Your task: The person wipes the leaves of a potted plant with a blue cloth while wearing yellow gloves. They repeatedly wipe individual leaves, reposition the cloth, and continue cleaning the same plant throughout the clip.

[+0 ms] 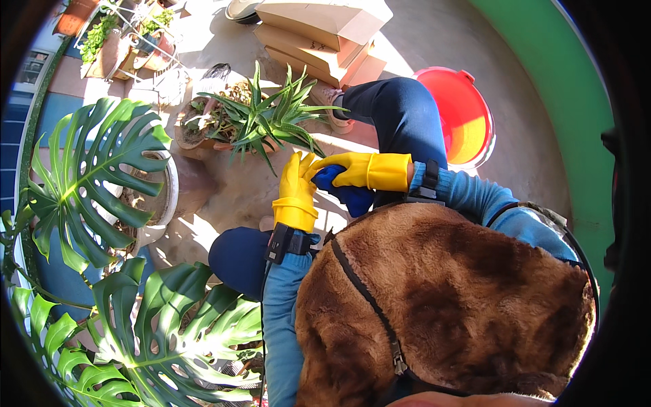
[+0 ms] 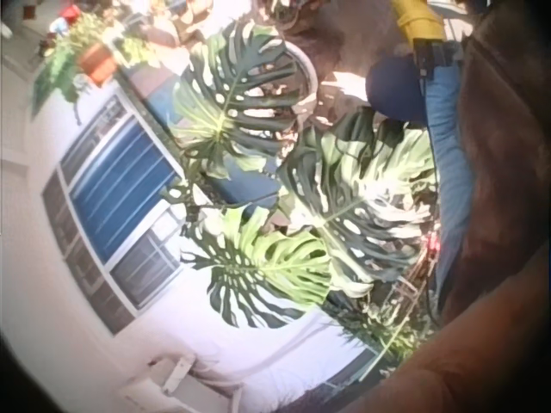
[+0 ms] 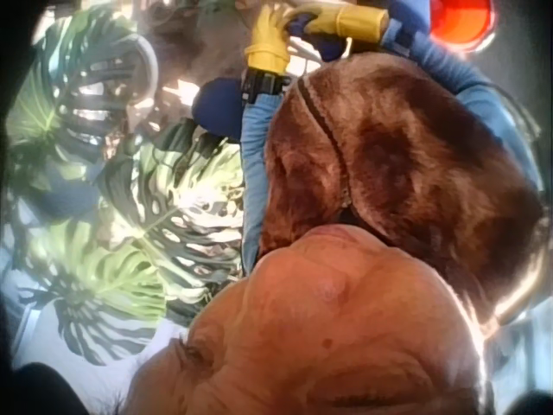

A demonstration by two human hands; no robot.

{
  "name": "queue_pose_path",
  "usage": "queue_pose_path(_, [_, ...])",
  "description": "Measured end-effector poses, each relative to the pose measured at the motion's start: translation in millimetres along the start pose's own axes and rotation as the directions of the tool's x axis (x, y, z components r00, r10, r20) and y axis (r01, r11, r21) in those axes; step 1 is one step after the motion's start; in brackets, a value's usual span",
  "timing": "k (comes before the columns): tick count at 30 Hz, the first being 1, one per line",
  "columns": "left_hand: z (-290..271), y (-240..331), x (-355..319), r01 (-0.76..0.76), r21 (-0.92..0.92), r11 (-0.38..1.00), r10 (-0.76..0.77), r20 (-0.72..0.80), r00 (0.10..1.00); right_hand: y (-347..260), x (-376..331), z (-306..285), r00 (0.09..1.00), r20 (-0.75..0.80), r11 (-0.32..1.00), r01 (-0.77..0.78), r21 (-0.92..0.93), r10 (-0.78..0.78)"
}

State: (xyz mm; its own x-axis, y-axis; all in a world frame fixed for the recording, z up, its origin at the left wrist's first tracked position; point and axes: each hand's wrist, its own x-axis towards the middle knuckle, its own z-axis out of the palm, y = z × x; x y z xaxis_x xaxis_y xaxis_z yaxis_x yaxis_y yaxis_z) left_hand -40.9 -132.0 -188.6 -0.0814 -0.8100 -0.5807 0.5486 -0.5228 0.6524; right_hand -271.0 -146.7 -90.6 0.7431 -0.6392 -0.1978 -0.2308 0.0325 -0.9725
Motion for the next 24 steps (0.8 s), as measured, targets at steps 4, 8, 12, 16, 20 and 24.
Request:
queue_pose_path(4, [6, 0, -17, -0.017, 0.033, 0.999, 0.019, -0.045, 0.999, 25, 10, 1, 0.956, -0.286, 0.997, -0.043, 0.061, 0.059])
queue_pose_path(8, [9, -1, -23, -0.065, 0.007, 0.998, 0.065, -0.095, 0.993, 37, 15, -20, 0.816, -0.5, 0.952, -0.3, 0.065, 0.292])
queue_pose_path(12, [13, 1, -31, -0.111, -0.001, 0.994, 0.11, -0.077, 0.991, 30, -9, -20, 0.987, -0.111, 0.98, -0.097, 0.174, 0.118])
queue_pose_path(16, [21, 2, -40, -0.079, 0.067, 0.995, 0.084, -0.08, 0.993, 8, -16, -11, 0.972, -0.11, 0.978, -0.21, 0.01, 0.209])
queue_pose_path(20, [26, -3, -51, -0.084, 0.182, 0.98, 0.101, -0.09, 0.991, -1, -15, -3, 0.913, -0.193, 0.909, -0.296, 0.293, 0.359])
queue_pose_path(24, [33, -17, -57, -0.181, 0.475, 0.861, 0.134, 0.13, 0.982, 12, -11, 12, 0.949, -0.084, 0.832, -0.221, 0.509, 0.304])
